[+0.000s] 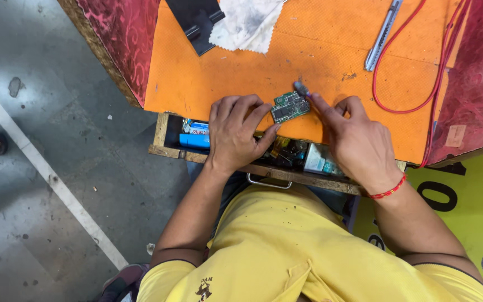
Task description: The person repeatedly rubs a small green circuit board with a purple cloth on an orange work surface. The board is held steady with the left hand while the right hand wipes its surface in short strokes. No other objects are manipulated during the clip.
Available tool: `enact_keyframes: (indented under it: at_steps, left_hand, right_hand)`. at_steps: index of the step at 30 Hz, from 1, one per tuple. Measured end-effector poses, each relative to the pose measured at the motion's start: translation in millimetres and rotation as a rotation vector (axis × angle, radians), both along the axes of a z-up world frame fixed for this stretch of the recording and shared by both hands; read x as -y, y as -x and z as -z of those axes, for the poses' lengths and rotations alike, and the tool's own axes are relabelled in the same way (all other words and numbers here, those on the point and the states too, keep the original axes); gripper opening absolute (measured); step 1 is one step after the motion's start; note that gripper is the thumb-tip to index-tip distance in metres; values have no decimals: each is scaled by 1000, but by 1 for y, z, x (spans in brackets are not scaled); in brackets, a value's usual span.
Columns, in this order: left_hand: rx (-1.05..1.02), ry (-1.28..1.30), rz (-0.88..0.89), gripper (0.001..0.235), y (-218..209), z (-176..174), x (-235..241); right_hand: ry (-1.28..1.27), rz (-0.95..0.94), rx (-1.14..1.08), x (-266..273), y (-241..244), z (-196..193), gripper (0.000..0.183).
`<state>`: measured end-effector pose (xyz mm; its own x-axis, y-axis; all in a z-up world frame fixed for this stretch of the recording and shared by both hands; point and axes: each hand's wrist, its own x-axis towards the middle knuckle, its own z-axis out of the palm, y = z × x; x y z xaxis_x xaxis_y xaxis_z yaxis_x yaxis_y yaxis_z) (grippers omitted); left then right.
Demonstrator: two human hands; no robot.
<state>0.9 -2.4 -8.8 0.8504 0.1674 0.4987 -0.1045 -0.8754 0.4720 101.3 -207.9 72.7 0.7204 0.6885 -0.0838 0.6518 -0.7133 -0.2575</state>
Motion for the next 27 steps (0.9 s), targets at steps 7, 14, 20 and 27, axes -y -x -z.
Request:
enact_keyframes:
  at_steps: [7, 14, 20, 27]
  left_hand:
    - [15, -21, -9, 38, 0, 3, 0]
    - [12, -7, -17, 38, 0, 1, 1]
    - [-38, 50, -6, 39, 1, -11, -1]
    - [-120, -150, 36, 38, -5, -14, 3]
  right_hand:
    - [-50, -97, -86, -2, -2, 3, 59]
    - [-23, -97, -25, -3, -2, 4, 54]
    - [9, -89, 20, 1, -3, 4, 53]
    - [-17, -112, -32, 9, -3, 1, 60]
